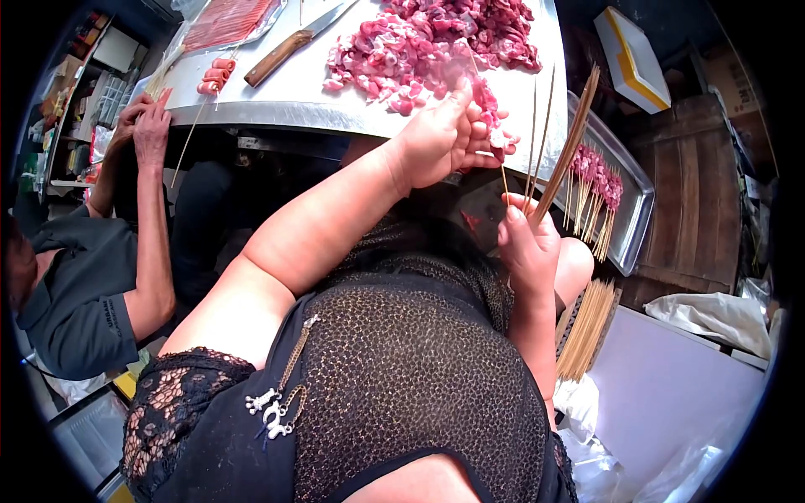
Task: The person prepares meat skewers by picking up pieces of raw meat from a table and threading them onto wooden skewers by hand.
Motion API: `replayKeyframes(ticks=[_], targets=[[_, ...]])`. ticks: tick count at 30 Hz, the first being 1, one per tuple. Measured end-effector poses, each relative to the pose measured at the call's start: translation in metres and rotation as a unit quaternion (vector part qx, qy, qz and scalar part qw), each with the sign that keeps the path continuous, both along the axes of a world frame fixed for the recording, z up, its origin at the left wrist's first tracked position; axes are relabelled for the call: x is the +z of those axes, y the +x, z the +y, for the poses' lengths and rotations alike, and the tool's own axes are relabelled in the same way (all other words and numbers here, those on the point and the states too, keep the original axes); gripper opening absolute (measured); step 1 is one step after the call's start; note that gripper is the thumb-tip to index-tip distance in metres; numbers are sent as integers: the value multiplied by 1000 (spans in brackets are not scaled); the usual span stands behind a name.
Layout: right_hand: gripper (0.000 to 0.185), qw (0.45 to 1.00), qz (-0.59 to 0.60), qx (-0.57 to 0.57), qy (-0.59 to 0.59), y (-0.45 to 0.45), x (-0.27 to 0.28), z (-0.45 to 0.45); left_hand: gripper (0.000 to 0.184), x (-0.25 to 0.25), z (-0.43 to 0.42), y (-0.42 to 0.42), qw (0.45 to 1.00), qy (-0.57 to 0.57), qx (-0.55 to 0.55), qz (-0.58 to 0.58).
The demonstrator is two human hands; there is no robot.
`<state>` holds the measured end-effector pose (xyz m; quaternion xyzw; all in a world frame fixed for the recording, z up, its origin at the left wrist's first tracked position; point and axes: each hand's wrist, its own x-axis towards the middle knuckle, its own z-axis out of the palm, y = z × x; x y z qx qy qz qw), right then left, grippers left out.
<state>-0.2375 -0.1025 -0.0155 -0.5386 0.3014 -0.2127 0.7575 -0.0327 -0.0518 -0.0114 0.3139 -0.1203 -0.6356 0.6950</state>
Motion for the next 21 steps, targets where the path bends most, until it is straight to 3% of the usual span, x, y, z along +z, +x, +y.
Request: replayKeyframes(ticks=[4, 6, 8, 14, 16, 18, 20, 21], targets=[[19, 1000, -2, -2, -5, 2, -10, 2, 47, -3, -10, -12, 991, -52, 121, -22], [19, 1000, -6, 5, -14, 3, -14, 7, 33, 7, -17, -31, 984, -34, 174, 22], [18, 998, 5, 5, -58, 6, -15, 16, 30, 12, -20, -39, 984, -35, 172, 27], [18, 998, -11, -41, -44, 9, -9, 24, 37, 19, -33, -45, 993, -6, 115, 16], [18, 997, -13, -58, -41, 7, -8, 18, 49, 12, -39, -41, 993, -66, 82, 55], [19, 998, -17, -53, -41, 3, 0, 7, 72, 5, -40, -33, 997, -53, 49, 4], [19, 998, -13, -57, -37, 0, 0, 0, 74, 5, -33, -30, 998, -8, 40, -41], [19, 997, -12, -62, -39, 1, -2, -1, 61, 6, -30, -30, 999, -19, 39, -15]])
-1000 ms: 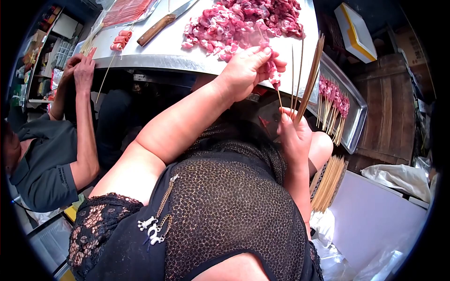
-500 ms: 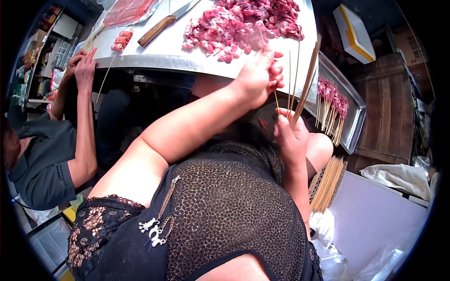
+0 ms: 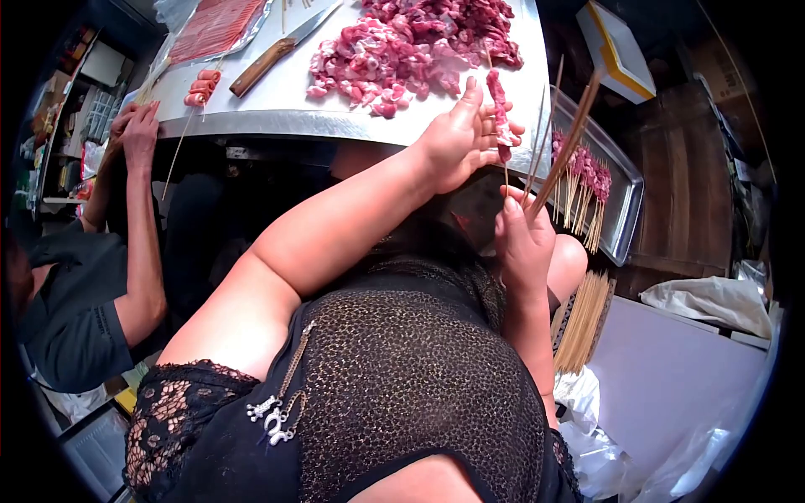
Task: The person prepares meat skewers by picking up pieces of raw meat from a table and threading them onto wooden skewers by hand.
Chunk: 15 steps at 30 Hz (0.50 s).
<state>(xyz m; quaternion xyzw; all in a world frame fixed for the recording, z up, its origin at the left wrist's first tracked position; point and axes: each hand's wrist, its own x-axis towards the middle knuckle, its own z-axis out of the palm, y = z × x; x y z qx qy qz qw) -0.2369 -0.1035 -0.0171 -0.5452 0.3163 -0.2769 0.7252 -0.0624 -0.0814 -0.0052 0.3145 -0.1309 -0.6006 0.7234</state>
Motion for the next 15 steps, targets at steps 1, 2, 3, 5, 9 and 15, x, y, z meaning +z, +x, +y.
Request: replayKeyframes(ticks=[1, 2, 3, 5, 9, 15], targets=[[18, 1000, 4, -5, -3, 2, -3, 0, 61, -3, -1, -3, 1000, 0, -3, 1], [18, 1000, 8, -8, -5, 4, -6, 1, 54, -7, -3, -5, 1000, -9, 19, -24], [18, 1000, 16, -5, -4, 5, -9, 3, 46, -10, -3, -8, 998, -18, 41, -48], [18, 999, 27, -2, -44, 8, -13, 6, 35, -2, -2, -12, 997, 19, 80, -3], [17, 999, 10, 9, -44, 9, -19, 16, 29, 6, -2, -20, 995, 48, 81, 6], [20, 994, 49, -48, -82, 5, 0, -4, 66, 0, -19, -7, 996, -29, 9, -84]])
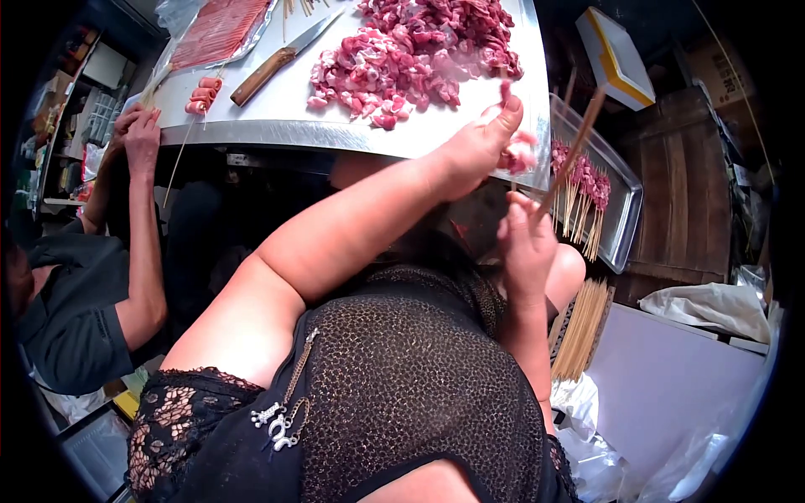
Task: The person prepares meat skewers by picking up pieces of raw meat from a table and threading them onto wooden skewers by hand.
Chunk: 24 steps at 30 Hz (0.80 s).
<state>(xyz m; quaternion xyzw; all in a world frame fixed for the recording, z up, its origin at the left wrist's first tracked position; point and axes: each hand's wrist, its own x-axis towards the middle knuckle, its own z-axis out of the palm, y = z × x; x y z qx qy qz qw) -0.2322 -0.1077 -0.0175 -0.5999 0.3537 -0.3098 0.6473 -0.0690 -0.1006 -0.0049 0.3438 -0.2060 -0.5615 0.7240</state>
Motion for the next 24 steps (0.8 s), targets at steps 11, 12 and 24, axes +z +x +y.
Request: replayKeyframes(ticks=[11, 12, 24], targets=[[23, 939, 230, -93, -240, -19, 43, -16, 21, 7, 22, 96, 514, 134, 103, -841], [23, 974, 150, -70, -155, -23, 46, -16, 21, 4, 20, 95, 491, 131, 113, -854], [23, 980, 7, 157, 118, 10, 3, 15, 17, 21, 39, 114, 910, 98, 178, -361]])
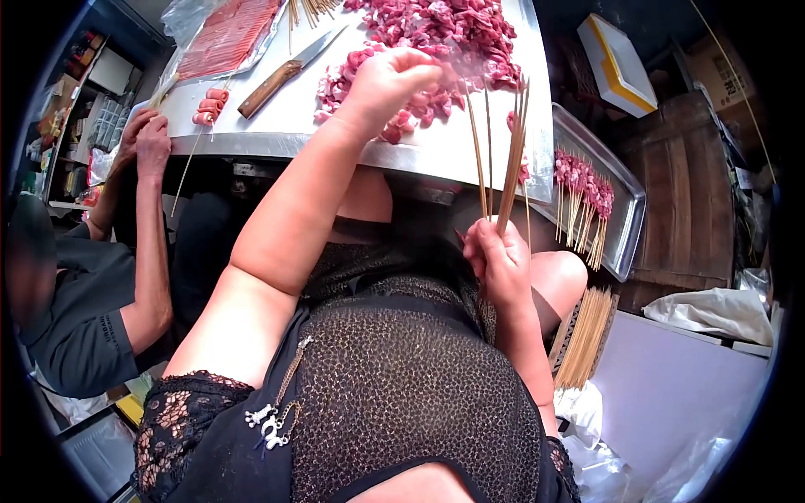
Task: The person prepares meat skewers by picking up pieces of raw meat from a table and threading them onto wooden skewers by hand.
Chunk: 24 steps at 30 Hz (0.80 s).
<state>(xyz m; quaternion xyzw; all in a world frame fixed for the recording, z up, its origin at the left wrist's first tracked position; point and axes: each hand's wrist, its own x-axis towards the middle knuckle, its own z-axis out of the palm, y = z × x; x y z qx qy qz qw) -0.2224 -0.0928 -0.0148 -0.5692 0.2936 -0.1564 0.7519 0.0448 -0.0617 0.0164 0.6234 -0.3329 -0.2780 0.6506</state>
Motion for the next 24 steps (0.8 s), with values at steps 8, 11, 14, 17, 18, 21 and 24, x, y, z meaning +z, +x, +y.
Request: replayKeyframes(ticks=[8, 11, 14, 17, 18, 21, 24], targets=[[22, 996, 36, -29, -78, 13, -18, -4, 29, 1, 18, 4, 959, -60, 3, 276], [23, 998, 6, -52, -47, 13, -5, -4, 33, -2, 21, 2, 943, -58, -3, 328], [26, 998, -21, -63, -17, 14, 0, -5, 32, -8, 20, -4, 953, -57, 2, 298], [23, 995, -35, -89, -31, 14, -4, -2, 33, -9, 23, -6, 954, -52, -29, 294], [23, 995, -35, -90, -30, 15, -5, -2, 33, -10, 24, -7, 957, -52, -45, 282], [15, 996, -41, -76, -1, 15, -9, -1, 33, -10, 24, -7, 969, -38, -38, 242], [15, 997, -55, -63, 1, 15, -13, -1, 32, -10, 23, -7, 977, -44, -16, 208]])
